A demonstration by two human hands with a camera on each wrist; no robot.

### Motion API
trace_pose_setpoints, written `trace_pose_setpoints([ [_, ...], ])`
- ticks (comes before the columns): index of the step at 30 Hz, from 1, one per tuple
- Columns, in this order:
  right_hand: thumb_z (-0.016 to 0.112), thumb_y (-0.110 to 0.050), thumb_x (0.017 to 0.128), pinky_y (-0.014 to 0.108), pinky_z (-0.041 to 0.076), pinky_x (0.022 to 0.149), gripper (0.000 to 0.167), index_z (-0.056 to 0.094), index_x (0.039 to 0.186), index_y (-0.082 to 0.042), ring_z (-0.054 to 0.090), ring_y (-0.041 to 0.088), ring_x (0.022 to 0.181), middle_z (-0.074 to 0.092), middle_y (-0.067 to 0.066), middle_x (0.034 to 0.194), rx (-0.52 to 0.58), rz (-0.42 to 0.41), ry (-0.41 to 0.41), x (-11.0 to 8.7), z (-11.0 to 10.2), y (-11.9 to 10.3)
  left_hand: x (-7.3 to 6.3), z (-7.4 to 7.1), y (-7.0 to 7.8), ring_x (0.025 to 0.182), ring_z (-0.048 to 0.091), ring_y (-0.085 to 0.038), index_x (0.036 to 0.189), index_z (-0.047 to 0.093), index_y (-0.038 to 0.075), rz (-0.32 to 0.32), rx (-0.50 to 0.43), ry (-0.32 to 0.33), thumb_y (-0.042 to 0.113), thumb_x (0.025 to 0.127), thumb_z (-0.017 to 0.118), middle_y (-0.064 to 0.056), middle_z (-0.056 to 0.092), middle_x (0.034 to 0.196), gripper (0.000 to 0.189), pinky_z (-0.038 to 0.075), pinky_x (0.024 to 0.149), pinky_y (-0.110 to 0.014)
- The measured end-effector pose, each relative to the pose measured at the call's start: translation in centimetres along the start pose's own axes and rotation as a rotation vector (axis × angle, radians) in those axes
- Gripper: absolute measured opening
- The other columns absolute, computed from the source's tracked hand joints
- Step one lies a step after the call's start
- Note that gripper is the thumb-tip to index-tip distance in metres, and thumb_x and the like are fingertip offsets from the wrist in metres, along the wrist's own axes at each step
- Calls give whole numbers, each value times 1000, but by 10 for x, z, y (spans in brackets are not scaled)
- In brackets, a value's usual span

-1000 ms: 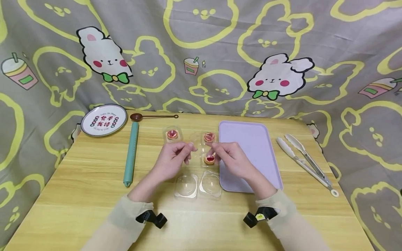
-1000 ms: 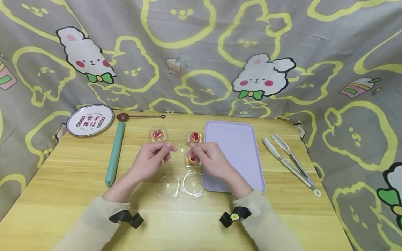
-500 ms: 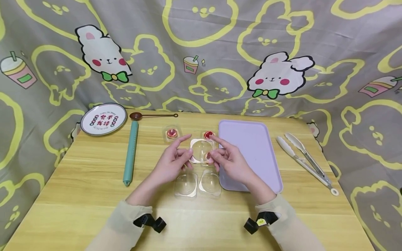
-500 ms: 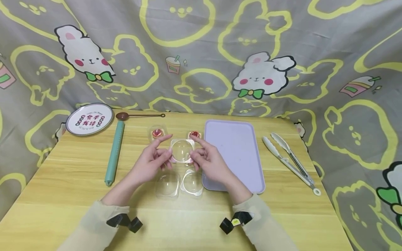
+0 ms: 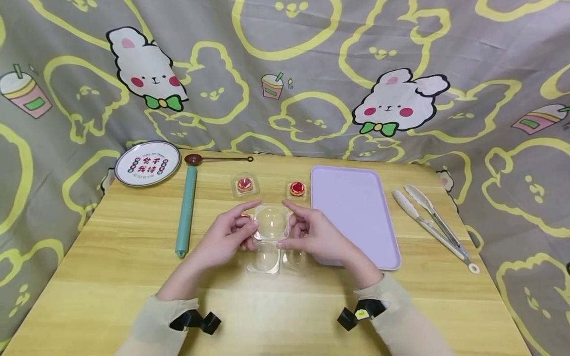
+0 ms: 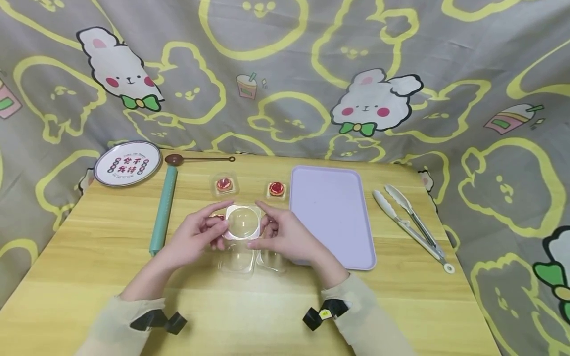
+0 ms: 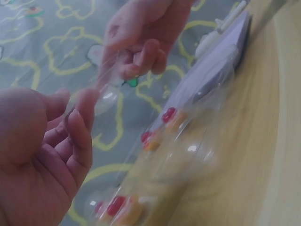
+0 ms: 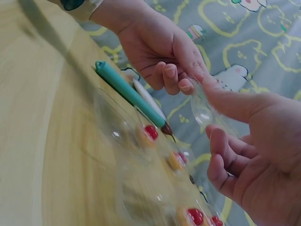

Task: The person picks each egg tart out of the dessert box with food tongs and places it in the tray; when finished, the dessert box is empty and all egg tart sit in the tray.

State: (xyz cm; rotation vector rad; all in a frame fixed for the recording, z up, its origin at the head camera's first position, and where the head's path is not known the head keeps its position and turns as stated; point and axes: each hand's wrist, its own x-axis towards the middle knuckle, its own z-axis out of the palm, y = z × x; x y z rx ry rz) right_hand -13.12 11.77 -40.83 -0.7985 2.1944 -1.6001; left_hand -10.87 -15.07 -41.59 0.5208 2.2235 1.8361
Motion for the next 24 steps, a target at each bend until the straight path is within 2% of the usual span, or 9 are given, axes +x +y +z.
trace_pose_setpoints([
  [2,94,-16,82,25,53,59,100,37,162,0,60,16,67,68,3,95,-33,-2,1,5,7,-3,-8,-7,-2,65,68,-30,159,45,8,-10,17,12,8,110,58,-24,69,81,51,60,58,-35],
  [6,96,-15,79,25,51,55,98,43,160,-1,57,12,62,67,1,95,-94,-34,-1,16,23,-9,-25,-21,-6,63,67,-34,158,47,11,-34,46,40,10,109,60,-24,71,82,51,57,54,-36],
  [11,97,-22,80,25,50,51,91,50,155,0,58,8,58,66,-3,97,-250,-58,-49,27,45,-13,-47,-35,-16,60,67,-30,156,48,6,-64,64,73,8,108,62,-24,74,87,50,53,47,-32],
  [14,96,-27,81,25,49,51,88,53,152,2,58,8,57,66,-3,98,-324,-66,-83,33,57,-11,-57,-42,-23,60,68,-28,154,49,3,-95,98,101,10,107,63,-19,75,86,49,49,46,-27],
  [17,96,-33,81,24,50,59,86,56,148,4,57,9,65,65,-1,98,-418,-85,-101,38,69,-8,-67,-46,-29,60,68,-27,151,53,2,-139,130,142,13,106,67,-13,77,84,49,46,45,-25],
  [20,94,-42,80,25,50,69,82,61,143,0,56,11,75,64,-1,97,-546,-91,-112,40,77,-5,-75,-47,-33,60,69,-28,148,57,2,-177,168,181,15,104,71,-9,77,82,48,43,43,-25],
  [24,92,-52,79,27,50,73,87,61,146,-6,56,10,83,62,-5,98,-699,-80,-127,40,86,-3,-81,-46,-37,59,70,-28,144,61,4,-199,227,207,15,102,73,-6,75,76,45,38,40,-24],
])
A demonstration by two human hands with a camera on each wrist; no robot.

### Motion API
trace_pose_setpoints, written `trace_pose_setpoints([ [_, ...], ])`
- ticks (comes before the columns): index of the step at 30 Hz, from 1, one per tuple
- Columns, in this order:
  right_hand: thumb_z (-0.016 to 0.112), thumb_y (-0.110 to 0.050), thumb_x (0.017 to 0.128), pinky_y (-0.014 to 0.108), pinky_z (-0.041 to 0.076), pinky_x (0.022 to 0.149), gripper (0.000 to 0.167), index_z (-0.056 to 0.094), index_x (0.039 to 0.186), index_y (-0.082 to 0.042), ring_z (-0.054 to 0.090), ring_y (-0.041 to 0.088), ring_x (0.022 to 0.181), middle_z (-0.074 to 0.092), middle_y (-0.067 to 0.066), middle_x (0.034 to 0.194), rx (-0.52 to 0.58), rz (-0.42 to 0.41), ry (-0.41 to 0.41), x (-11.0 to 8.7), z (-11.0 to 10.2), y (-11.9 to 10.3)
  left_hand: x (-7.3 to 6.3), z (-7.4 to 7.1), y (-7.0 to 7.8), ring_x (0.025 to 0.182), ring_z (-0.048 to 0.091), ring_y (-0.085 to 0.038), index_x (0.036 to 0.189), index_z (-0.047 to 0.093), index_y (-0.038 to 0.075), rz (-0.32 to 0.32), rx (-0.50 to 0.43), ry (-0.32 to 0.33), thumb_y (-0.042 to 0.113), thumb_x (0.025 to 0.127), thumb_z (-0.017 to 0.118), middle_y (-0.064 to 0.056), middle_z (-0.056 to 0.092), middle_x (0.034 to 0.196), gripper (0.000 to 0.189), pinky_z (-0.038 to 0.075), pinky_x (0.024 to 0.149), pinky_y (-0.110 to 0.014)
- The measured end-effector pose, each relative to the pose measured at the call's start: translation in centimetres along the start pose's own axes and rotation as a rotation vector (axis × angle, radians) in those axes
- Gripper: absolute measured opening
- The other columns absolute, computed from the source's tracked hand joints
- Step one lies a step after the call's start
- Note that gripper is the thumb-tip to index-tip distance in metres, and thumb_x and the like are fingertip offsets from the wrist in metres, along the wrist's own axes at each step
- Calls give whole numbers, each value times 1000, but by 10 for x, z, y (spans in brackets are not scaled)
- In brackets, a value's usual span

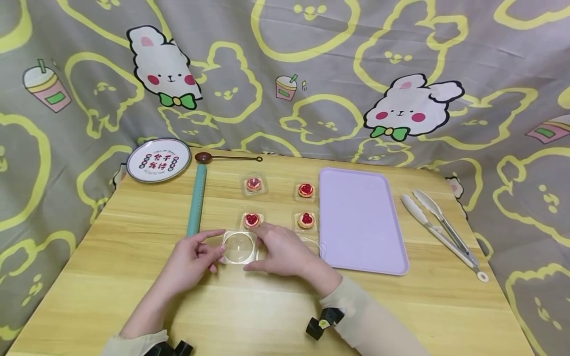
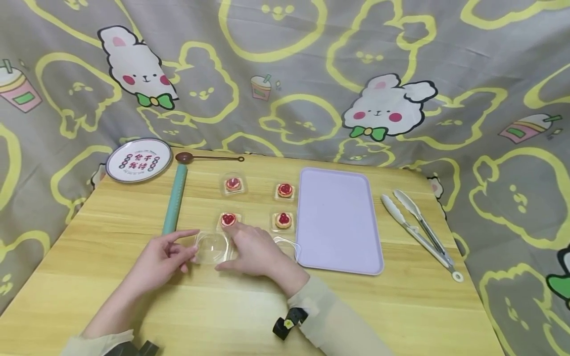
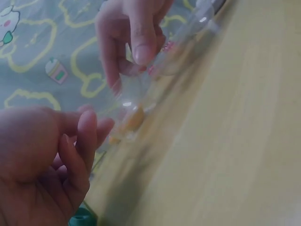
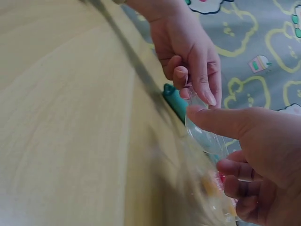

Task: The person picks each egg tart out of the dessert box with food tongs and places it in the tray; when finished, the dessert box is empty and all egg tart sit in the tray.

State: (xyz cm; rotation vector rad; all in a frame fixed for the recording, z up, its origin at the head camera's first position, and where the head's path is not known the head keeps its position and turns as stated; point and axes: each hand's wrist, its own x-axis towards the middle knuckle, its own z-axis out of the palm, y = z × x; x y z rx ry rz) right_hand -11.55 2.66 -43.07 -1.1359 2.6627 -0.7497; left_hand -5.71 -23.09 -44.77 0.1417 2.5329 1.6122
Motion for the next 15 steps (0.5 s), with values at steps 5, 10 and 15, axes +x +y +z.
trace_pose_setpoints([
  [5,89,-60,78,30,53,70,93,59,150,-9,59,10,82,66,-2,110,-109,27,-32,-3,4,1,-2,6,-2,57,69,-24,144,61,1,-12,42,-13,12,101,75,-2,73,72,47,41,41,-25],
  [10,86,-66,78,35,56,73,95,59,151,-11,69,17,90,69,8,129,-171,33,-36,-6,5,2,-2,10,-3,59,70,-23,144,59,-3,-25,45,-31,11,100,75,-1,76,78,49,46,44,-27],
  [15,84,-69,78,31,53,67,93,62,148,-11,67,14,83,69,8,129,-205,25,-29,-8,3,2,-1,10,-6,59,70,-21,144,61,-1,-32,69,-25,13,100,75,1,75,77,48,45,43,-27],
])
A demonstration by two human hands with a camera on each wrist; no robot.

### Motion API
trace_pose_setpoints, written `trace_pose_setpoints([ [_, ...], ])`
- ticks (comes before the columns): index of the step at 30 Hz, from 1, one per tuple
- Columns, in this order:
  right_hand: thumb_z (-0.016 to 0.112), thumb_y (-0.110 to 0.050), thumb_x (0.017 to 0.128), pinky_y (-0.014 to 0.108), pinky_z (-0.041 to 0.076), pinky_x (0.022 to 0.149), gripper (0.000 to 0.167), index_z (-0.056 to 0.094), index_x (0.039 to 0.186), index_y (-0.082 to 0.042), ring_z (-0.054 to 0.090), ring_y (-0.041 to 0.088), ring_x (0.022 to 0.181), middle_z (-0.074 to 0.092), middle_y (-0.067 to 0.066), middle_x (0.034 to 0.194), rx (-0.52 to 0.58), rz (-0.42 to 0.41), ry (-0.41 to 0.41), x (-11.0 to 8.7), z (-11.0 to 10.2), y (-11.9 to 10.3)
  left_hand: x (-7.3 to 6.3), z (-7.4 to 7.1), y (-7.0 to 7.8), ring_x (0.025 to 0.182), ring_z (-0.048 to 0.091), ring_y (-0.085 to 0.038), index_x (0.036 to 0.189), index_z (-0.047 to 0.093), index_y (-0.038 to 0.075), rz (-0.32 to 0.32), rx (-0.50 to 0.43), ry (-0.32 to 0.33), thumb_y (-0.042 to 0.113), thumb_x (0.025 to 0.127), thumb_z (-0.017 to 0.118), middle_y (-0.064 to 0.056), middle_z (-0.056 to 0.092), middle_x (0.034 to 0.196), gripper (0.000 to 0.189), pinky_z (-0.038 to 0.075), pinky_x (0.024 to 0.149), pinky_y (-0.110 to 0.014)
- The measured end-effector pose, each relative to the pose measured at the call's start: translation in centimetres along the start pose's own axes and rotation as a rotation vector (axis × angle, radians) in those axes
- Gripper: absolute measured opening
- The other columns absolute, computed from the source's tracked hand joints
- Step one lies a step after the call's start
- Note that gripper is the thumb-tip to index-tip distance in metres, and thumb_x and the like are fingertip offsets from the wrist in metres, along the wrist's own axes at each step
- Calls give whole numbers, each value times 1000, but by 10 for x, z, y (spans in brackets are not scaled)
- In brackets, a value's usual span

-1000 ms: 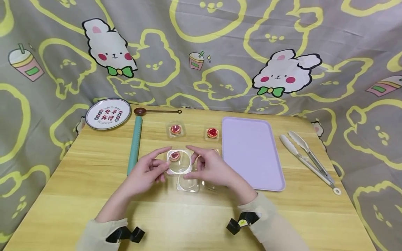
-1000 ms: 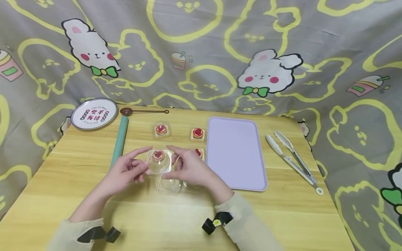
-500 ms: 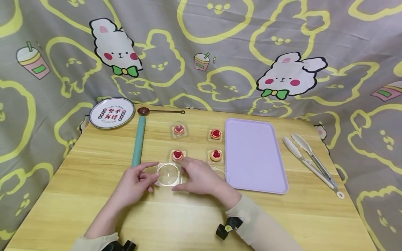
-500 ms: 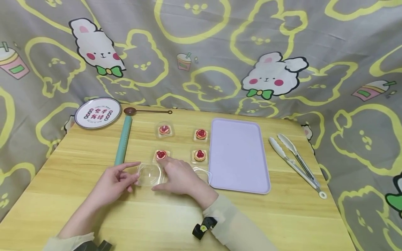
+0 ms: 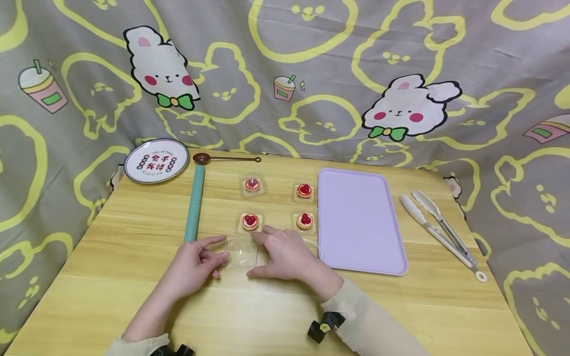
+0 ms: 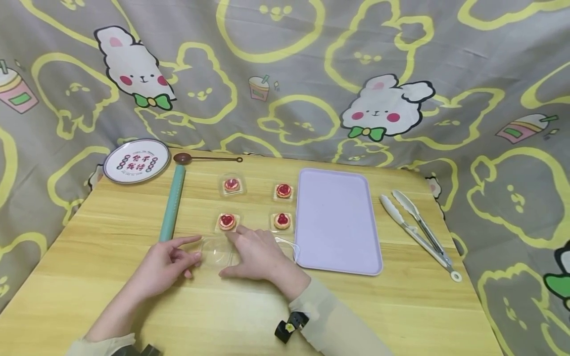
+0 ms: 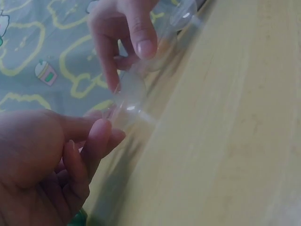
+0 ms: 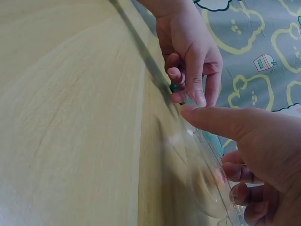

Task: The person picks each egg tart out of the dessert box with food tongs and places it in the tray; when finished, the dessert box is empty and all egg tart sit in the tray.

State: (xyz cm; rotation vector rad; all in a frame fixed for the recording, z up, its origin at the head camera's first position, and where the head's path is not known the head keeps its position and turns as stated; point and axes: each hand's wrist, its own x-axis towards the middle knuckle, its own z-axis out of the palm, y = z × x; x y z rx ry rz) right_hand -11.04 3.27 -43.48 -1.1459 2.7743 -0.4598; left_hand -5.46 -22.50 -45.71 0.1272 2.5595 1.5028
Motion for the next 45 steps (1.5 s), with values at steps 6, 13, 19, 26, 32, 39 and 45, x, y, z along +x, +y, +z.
trace_pose_setpoints([
  [6,85,-68,77,26,43,58,91,64,146,-12,53,7,70,65,-3,105,38,-12,8,-2,-4,2,0,-17,6,60,70,-23,143,62,0,-10,32,6,20,101,75,-2,73,73,48,42,41,-27],
  [13,85,-62,81,28,46,61,81,66,143,-14,54,8,74,65,-4,99,161,-8,65,-9,-22,13,16,-52,21,69,73,-30,135,66,-1,91,80,100,16,103,72,-13,75,88,37,59,54,-33],
  [19,85,-54,86,30,49,67,73,67,142,-12,54,5,67,70,-3,109,246,15,133,-16,-43,31,44,-62,38,80,75,-31,129,71,3,187,136,140,25,105,70,-12,75,97,33,60,64,-29],
  [26,87,-34,90,28,55,61,63,65,141,-4,62,7,66,71,-2,111,444,1,171,-16,-59,62,91,-52,43,107,71,-28,139,65,4,205,121,75,23,101,76,-15,72,125,44,61,85,-39],
  [32,86,-25,92,30,58,62,60,63,143,-2,68,15,80,71,4,119,555,22,146,-1,-65,85,136,-39,34,129,59,-37,150,53,-1,161,106,25,14,94,83,-21,59,145,65,54,103,-54],
  [39,84,-25,94,32,60,72,63,59,147,-1,69,17,90,69,15,130,564,41,83,28,-65,101,170,-26,21,141,46,-41,162,35,3,26,167,3,10,80,93,-21,45,157,101,38,118,-55],
  [45,83,-28,95,33,59,79,70,53,152,-1,69,16,90,64,19,139,536,83,22,59,-62,109,187,-17,14,138,46,-42,160,37,2,12,204,-1,11,76,95,-23,52,147,102,34,120,-55],
])
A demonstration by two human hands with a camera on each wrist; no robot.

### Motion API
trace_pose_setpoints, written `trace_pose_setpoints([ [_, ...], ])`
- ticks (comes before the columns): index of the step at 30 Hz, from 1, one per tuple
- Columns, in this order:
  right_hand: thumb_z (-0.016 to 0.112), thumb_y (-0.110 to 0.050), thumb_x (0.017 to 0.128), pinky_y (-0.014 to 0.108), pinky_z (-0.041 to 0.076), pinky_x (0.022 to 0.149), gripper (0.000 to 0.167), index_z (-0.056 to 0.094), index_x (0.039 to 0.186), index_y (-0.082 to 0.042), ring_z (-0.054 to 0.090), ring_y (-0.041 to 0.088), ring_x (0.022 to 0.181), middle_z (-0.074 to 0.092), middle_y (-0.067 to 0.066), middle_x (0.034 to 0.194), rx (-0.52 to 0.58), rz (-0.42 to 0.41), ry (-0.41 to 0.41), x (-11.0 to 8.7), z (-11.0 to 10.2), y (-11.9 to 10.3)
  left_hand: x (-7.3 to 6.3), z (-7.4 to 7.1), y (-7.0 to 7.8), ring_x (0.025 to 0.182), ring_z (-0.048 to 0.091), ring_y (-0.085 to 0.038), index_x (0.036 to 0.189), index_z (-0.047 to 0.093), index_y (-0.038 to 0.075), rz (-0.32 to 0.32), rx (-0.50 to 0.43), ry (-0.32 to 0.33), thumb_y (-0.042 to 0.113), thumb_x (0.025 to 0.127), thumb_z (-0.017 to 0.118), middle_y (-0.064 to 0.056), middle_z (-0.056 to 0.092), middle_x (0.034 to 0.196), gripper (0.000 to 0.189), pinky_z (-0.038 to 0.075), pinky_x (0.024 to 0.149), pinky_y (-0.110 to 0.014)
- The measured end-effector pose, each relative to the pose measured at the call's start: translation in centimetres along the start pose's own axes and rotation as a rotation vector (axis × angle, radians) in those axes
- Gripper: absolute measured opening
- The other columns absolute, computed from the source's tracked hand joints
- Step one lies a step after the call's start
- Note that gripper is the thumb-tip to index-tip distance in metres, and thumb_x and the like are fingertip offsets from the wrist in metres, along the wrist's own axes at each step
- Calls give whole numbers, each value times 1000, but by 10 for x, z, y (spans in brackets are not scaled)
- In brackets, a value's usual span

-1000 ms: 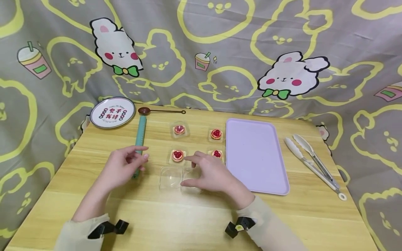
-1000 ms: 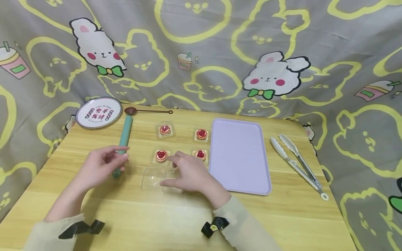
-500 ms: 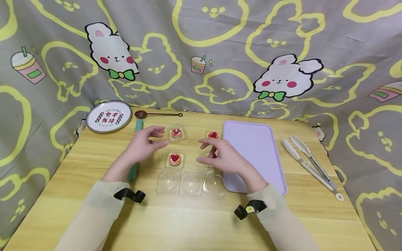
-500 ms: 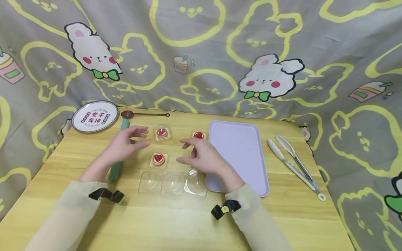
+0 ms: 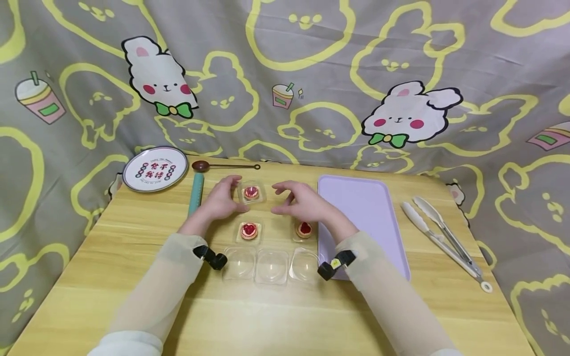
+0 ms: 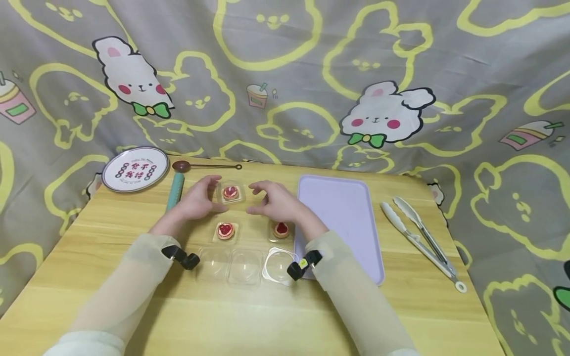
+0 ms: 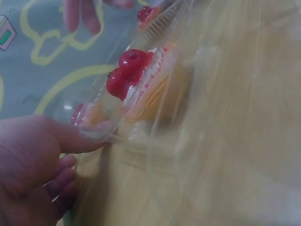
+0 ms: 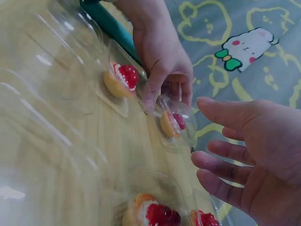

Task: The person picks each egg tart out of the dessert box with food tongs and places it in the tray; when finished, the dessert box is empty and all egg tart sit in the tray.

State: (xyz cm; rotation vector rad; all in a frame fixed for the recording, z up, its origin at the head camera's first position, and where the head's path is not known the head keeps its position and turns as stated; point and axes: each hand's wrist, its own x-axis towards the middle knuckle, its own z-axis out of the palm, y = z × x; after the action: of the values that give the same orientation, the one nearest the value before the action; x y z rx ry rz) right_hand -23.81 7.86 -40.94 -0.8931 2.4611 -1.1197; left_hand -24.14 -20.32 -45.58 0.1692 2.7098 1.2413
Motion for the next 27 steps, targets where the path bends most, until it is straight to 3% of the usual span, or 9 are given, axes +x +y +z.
trace_pose_setpoints([
  [10,85,-22,93,35,55,90,81,43,158,0,71,18,93,58,19,145,9,88,-48,41,9,10,4,7,-9,133,48,-39,153,45,3,-6,-47,-4,16,82,94,-19,55,141,87,37,117,-54],
  [18,88,-24,89,33,56,90,91,37,160,2,69,20,92,57,20,143,-1,101,-87,62,14,18,6,6,-15,142,45,-38,153,46,7,26,-122,-55,11,84,91,-15,56,147,83,26,125,-53],
  [27,89,-26,88,36,47,107,91,39,158,5,60,27,116,62,17,133,-43,103,-105,77,18,16,8,3,-12,145,42,-38,159,41,6,26,-136,-99,8,87,87,-17,53,151,86,22,126,-53],
])
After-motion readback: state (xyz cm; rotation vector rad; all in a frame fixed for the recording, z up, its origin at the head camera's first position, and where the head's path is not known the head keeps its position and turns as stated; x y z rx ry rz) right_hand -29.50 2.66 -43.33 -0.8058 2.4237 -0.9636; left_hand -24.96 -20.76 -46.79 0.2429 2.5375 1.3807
